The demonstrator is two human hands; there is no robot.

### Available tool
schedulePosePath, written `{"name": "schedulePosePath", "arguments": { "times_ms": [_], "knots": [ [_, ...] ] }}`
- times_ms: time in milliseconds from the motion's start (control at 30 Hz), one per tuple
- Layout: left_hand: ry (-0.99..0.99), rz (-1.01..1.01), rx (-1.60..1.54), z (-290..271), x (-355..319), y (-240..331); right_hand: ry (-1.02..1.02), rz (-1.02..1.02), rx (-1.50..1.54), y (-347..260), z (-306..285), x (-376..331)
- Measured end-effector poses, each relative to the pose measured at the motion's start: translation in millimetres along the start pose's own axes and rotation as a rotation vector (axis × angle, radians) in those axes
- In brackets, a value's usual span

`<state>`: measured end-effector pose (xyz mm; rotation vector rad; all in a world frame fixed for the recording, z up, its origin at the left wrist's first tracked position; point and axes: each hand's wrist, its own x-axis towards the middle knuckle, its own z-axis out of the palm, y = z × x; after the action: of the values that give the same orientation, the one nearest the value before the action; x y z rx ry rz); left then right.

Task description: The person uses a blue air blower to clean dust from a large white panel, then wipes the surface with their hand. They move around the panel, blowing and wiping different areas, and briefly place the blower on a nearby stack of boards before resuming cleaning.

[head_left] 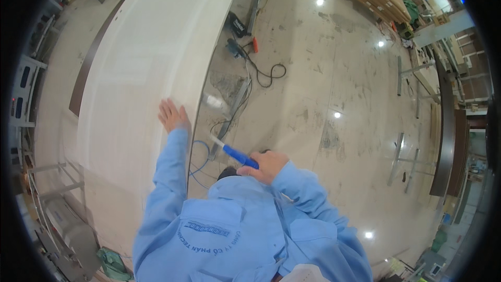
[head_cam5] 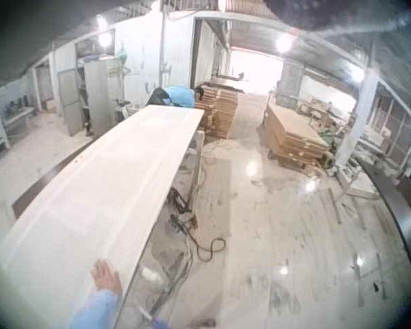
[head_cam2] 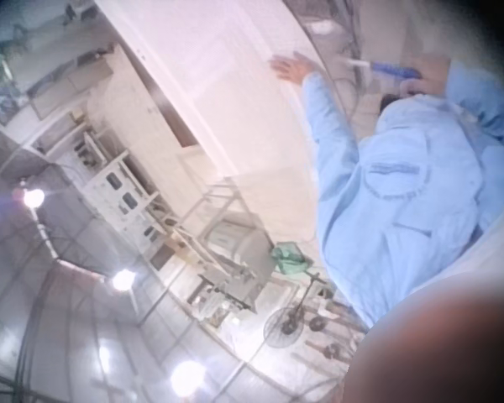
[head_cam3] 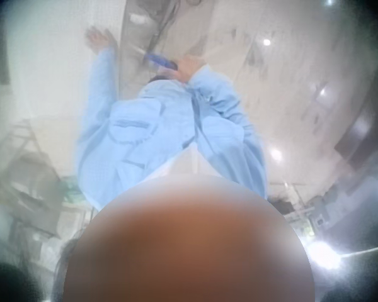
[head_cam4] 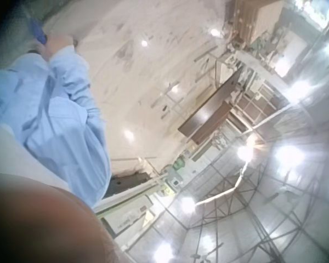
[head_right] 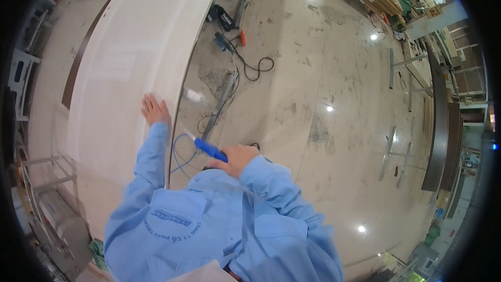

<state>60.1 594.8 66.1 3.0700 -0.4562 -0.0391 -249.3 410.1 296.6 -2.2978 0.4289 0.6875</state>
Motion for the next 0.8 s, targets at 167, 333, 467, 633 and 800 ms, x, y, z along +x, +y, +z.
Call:
{"name": "schedulePosePath", "arguments": {
  "times_ms": [167,333,467,633,800],
  "knots": [
    [0.1,-0.039,-0.048,19.8,-40.1,19.4,-0.027,-0.138,-0.034,33.3,-44.0,22.8],
    [0.116,-0.114,-0.039,21.7,-18.6,37.6,0.056,0.034,0.132,61.6,-111.3,93.1],
    [0.143,-0.137,-0.055,10.9,61.3,64.2,-0.061,-0.146,-0.016,95.8,-156.9,136.4],
    [0.11,-0.217,-0.03,7.1,218.9,135.8,0.241,0.022,0.201,119.2,-249.6,229.6],
    [0.126,0.07,-0.067,1.8,352.0,256.6,0.054,-0.112,-0.007,102.3,-335.8,308.0]
  ]
}}
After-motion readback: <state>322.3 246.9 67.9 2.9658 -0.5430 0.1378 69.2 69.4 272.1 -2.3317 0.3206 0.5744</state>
